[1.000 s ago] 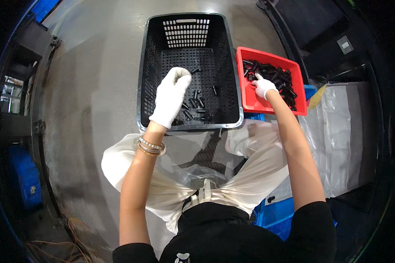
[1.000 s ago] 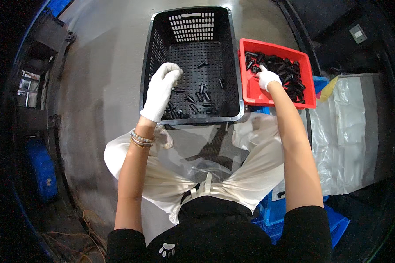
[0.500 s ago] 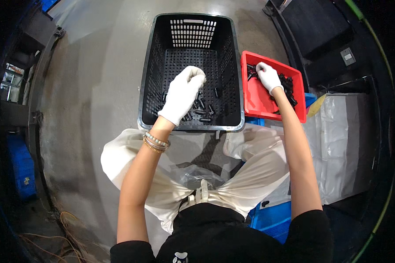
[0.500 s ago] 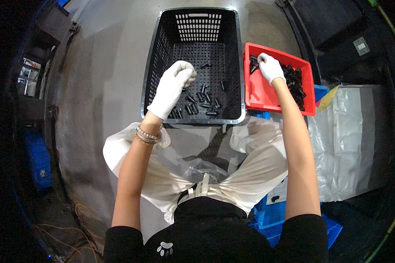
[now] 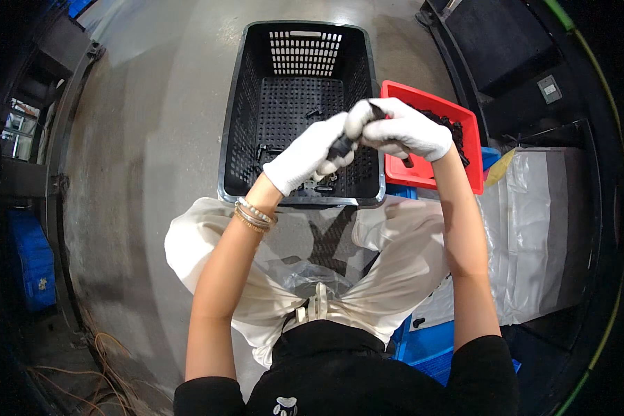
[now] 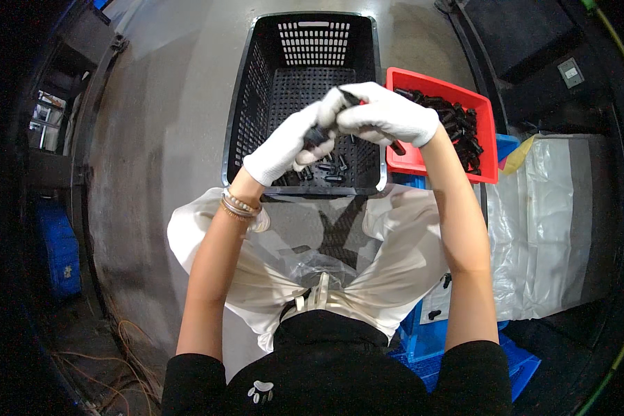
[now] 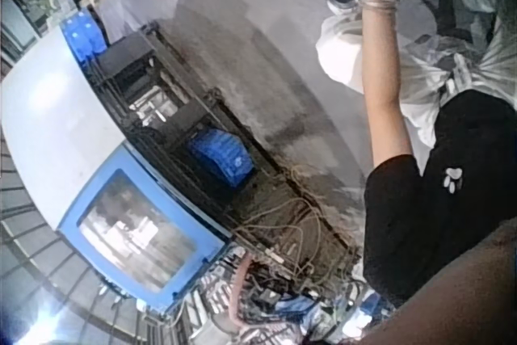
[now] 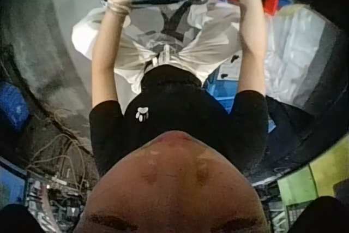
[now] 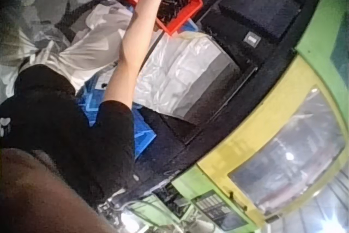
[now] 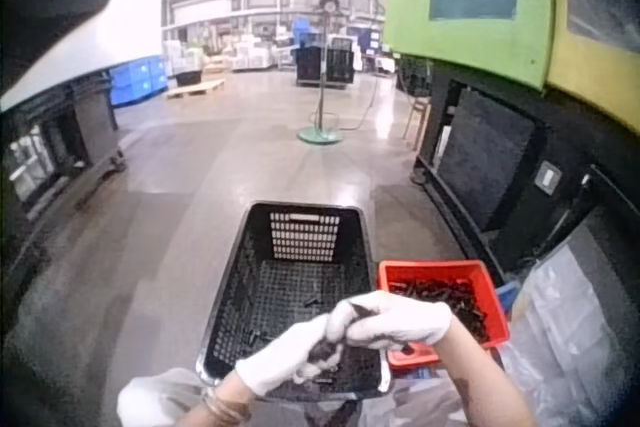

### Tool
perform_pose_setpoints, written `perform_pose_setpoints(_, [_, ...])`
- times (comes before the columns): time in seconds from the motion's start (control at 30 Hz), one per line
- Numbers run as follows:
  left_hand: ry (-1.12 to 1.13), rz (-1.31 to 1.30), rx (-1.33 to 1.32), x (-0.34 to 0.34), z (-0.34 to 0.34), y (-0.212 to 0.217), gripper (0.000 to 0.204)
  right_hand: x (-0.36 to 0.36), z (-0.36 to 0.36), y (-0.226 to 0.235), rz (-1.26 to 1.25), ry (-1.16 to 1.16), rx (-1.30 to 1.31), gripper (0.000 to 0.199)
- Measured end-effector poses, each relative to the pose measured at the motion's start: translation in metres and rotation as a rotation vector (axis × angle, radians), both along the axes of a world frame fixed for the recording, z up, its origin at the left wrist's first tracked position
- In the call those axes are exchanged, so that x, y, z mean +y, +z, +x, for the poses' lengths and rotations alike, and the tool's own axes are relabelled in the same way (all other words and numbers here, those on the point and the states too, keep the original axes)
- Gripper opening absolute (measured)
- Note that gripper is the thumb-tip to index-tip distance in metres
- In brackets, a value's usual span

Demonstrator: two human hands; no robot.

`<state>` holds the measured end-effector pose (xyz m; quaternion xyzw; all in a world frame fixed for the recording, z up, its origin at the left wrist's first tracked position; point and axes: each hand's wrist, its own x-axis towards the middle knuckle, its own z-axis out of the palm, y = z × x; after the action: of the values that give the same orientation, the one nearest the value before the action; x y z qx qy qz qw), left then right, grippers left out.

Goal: The person inserts small plastic components into a larger black housing by hand.

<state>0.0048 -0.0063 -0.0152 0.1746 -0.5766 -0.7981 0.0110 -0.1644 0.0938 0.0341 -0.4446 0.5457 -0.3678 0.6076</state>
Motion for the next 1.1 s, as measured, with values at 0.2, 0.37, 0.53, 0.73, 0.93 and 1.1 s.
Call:
perform_pose_setpoints(0.2, [0.349,0.099,0.289,0.005,-0.001,0.005,0.037,-0.005,0.033,0.009,-0.222,-0.431,-0.061,0.034])
perform_pose_setpoints(0.37, [0.698,-0.086,0.268,0.005,0.001,0.006,0.028,-0.006,0.047,-0.005,-0.552,-0.285,0.505,0.028])
perform_pose_setpoints(0.53, [0.901,-0.707,0.277,-0.005,-0.004,-0.019,0.036,-0.011,0.057,-0.015,-0.769,-0.344,0.617,0.028])
perform_pose_setpoints(0.73, [0.940,-0.821,0.248,-0.005,-0.002,-0.027,0.035,-0.006,0.063,-0.004,-0.638,-0.307,0.604,0.029])
perform_pose_setpoints(0.93, [0.853,-0.610,0.183,-0.004,0.002,-0.014,0.037,-0.008,0.060,-0.015,-0.782,-0.352,0.706,0.029])
perform_pose_setpoints(1.1, [0.891,-0.544,0.179,0.000,0.002,-0.011,0.036,-0.007,0.060,-0.001,-0.497,-0.294,0.489,0.030])
